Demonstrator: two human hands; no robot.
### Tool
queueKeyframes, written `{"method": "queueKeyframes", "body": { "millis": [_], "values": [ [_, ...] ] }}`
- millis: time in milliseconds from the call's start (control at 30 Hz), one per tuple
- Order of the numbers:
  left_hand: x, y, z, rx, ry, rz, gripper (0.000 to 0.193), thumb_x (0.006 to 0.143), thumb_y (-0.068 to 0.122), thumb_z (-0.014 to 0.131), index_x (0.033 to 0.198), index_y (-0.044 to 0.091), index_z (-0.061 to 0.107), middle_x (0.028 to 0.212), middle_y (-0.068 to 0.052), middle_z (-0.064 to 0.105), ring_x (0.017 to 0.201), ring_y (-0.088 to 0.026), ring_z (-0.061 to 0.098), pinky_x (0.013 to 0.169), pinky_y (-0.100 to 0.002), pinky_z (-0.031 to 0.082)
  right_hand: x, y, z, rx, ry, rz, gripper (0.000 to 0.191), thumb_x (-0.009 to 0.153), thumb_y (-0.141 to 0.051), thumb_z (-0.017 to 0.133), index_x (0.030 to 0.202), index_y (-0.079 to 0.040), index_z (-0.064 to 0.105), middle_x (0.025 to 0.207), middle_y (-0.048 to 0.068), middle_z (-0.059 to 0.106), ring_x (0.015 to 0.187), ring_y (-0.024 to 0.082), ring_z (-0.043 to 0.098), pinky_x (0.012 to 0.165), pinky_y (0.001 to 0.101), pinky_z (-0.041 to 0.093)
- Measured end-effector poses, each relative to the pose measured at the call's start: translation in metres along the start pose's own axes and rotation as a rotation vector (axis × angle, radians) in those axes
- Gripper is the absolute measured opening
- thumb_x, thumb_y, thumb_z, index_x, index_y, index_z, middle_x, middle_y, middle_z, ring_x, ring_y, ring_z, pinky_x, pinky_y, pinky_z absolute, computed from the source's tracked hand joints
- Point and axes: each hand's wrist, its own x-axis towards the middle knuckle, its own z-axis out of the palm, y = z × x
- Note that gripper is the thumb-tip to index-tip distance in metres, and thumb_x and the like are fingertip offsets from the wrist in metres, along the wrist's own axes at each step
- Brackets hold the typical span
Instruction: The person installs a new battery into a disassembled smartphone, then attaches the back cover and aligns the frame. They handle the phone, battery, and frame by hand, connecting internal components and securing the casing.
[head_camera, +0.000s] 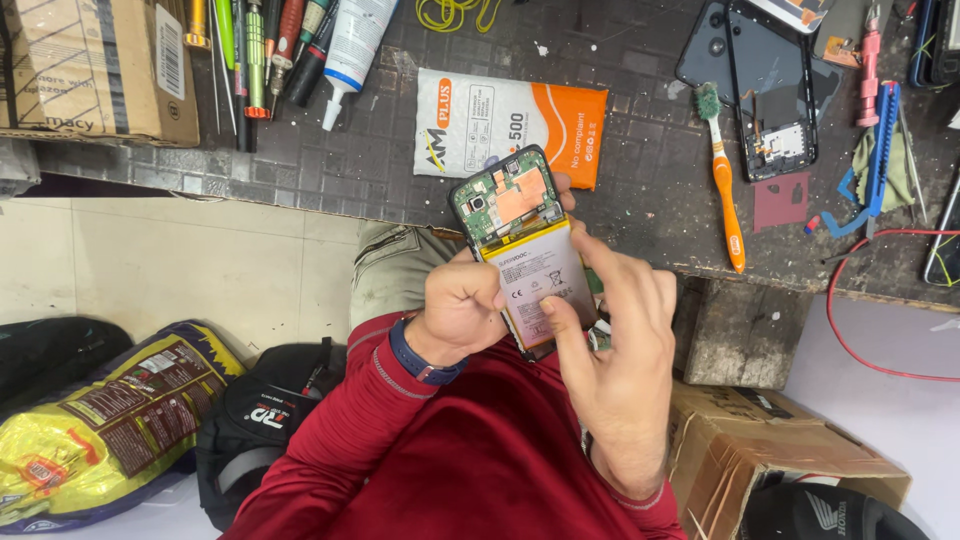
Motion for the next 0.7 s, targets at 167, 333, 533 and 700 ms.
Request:
{"method": "queueKeyframes", "body": {
  "millis": [167, 333, 533, 700],
  "values": [
    [0.0004, 0.0020, 0.0007, -0.023, -0.036, -0.022, 0.104, 0.061, 0.006, 0.049, 0.163, 0.001, 0.030, 0.157, -0.015, 0.044, 0.139, -0.035, 0.051, 0.122, -0.048, 0.043, -0.0007, 0.0040, 0.0064, 0.251, -0.016, 0.126, 0.054, 0.089, -0.003, 0.076, 0.139, -0.002, 0.056, 0.130, 0.012, 0.062, 0.116, 0.022, 0.063, 0.088, 0.0288, 0.053],
    [-0.0006, 0.0018, 0.0013, -0.032, -0.019, -0.052, 0.103, 0.062, 0.006, 0.049, 0.163, 0.001, 0.030, 0.155, -0.015, 0.044, 0.140, -0.034, 0.051, 0.122, -0.050, 0.043, -0.0047, 0.0052, 0.0069, 0.311, 0.016, 0.167, 0.054, 0.085, -0.002, 0.079, 0.135, -0.002, 0.057, 0.119, 0.010, 0.056, 0.106, 0.017, 0.060, 0.085, 0.0272, 0.051],
    [-0.0009, 0.0015, 0.0036, 0.004, -0.001, -0.014, 0.104, 0.061, 0.005, 0.049, 0.163, -0.001, 0.030, 0.160, -0.015, 0.043, 0.146, -0.029, 0.047, 0.127, -0.044, 0.037, -0.0020, 0.0061, 0.0059, 0.190, 0.032, 0.204, 0.050, 0.079, -0.004, 0.087, 0.125, -0.004, 0.068, 0.098, 0.004, 0.049, 0.081, 0.013, 0.047, 0.074, 0.0258, 0.045],
    [-0.0010, 0.0036, 0.0057, 0.017, 0.009, -0.012, 0.103, 0.061, 0.005, 0.049, 0.162, -0.001, 0.030, 0.161, -0.014, 0.042, 0.146, -0.031, 0.047, 0.127, -0.045, 0.038, -0.0058, 0.0067, 0.0106, 0.197, 0.088, 0.110, 0.048, 0.081, -0.001, 0.085, 0.124, -0.002, 0.063, 0.113, 0.007, 0.051, 0.090, 0.015, 0.048, 0.081, 0.0260, 0.046]
  ]
}}
